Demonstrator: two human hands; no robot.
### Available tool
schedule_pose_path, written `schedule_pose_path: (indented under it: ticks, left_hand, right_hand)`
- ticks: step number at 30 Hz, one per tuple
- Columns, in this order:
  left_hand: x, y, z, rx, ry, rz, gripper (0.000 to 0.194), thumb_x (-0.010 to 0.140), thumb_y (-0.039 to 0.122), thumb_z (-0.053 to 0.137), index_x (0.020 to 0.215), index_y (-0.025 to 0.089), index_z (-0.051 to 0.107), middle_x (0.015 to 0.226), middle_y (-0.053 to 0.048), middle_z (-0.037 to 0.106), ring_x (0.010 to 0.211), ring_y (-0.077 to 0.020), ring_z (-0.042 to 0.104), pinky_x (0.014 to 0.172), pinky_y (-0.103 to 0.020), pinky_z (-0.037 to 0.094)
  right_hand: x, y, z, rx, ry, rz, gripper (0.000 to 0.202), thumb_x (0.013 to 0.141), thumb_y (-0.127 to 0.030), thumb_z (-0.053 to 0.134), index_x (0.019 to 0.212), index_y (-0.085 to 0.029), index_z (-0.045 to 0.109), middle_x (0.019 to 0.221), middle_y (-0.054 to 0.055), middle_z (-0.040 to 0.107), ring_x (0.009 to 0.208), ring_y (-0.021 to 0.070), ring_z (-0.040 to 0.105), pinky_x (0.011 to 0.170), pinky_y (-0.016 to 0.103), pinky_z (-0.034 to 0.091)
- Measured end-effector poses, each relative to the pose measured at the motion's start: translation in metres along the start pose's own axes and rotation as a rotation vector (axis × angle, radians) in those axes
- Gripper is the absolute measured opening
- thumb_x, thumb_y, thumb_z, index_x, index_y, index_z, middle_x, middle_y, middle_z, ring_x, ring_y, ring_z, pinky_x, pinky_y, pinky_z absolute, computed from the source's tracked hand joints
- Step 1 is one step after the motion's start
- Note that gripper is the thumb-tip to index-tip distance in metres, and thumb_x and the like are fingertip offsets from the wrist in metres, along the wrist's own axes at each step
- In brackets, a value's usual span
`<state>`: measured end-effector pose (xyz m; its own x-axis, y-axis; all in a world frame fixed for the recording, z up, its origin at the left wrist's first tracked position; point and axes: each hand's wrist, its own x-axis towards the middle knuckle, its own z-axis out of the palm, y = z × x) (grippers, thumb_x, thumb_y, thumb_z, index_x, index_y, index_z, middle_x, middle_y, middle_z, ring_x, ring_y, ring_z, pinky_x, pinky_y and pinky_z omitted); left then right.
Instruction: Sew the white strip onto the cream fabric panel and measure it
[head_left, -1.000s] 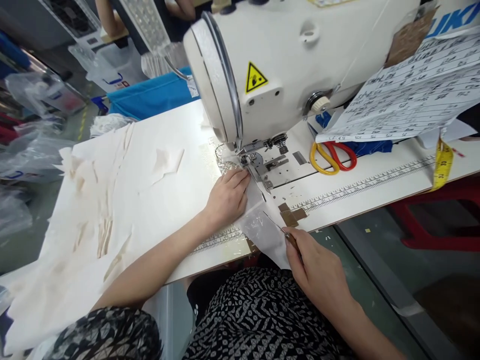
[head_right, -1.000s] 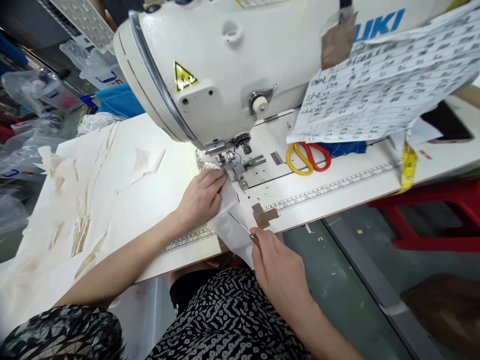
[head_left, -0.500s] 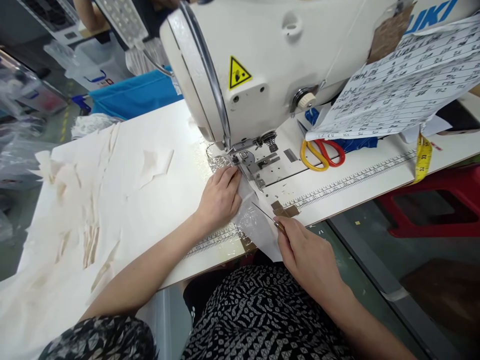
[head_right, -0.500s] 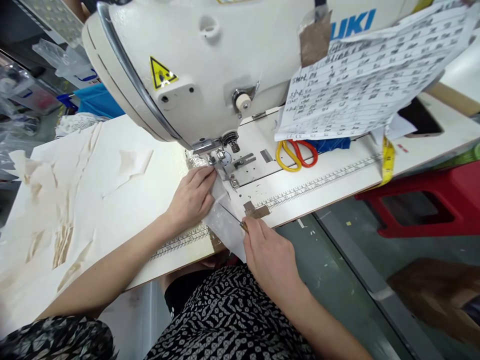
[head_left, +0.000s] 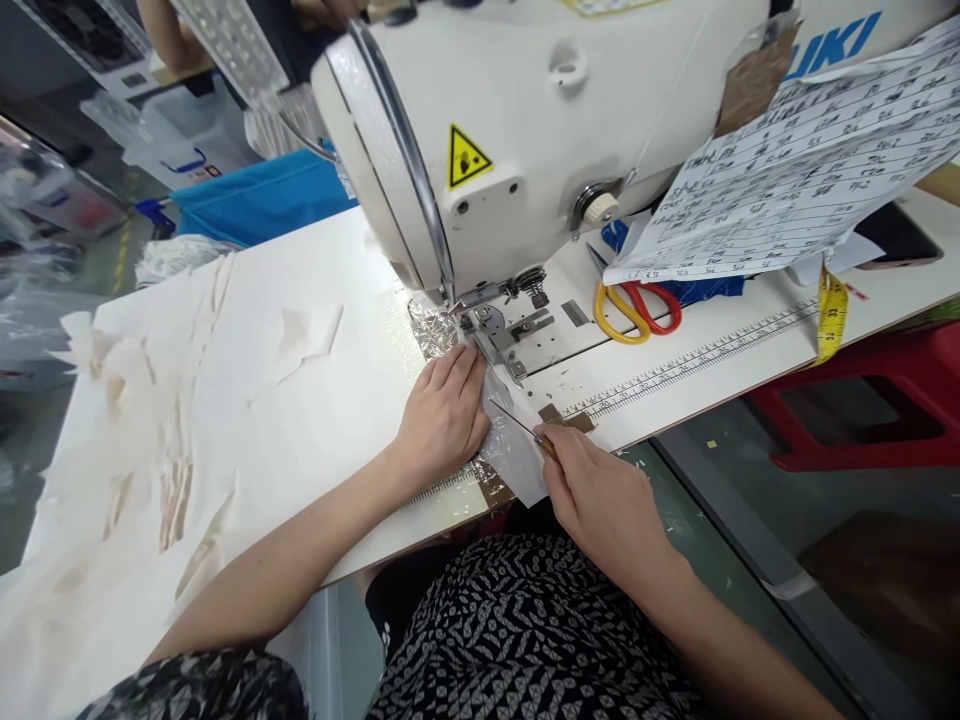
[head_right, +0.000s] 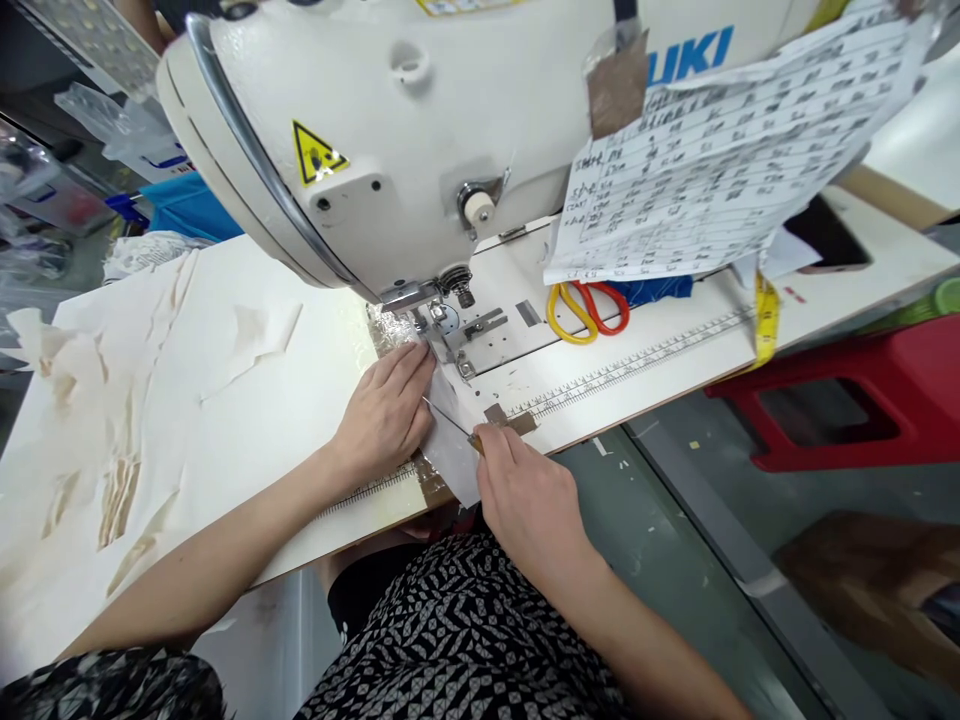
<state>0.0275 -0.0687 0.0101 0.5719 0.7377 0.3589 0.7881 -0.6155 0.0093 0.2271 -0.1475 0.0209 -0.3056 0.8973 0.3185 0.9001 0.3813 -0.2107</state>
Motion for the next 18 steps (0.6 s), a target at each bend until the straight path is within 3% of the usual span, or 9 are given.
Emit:
schedule_pose_path:
  ticks: [9, 18]
  left_hand:
    - [0.0, 0.006, -0.006, -0.003, -0.022, -0.003, 0.048, 0.095, 0.023, 0.037, 0.133, -0.001, 0.053, 0.139, -0.023, 0.055, 0.132, -0.0344, 0.049, 0.11, -0.051, 0.043]
    - [0.002, -0.001, -0.003, 0.022, -0.041, -0.027, 0.046, 0.095, 0.023, 0.039, 0.133, 0.001, 0.054, 0.141, -0.021, 0.053, 0.133, -0.0342, 0.046, 0.112, -0.052, 0.039]
  right_hand:
    - [0.007, -0.002, 0.0, 0.004, 0.016, -0.025, 0.021, 0.098, -0.012, 0.04, 0.11, -0.014, 0.057, 0.088, 0.004, 0.072, 0.062, 0.0142, 0.067, 0.047, 0.024, 0.039]
    - [0.021, -0.005, 0.007, 0.02, 0.038, -0.039, 0.02, 0.096, -0.011, 0.044, 0.109, -0.014, 0.058, 0.086, 0.003, 0.071, 0.066, 0.0142, 0.067, 0.049, 0.023, 0.04]
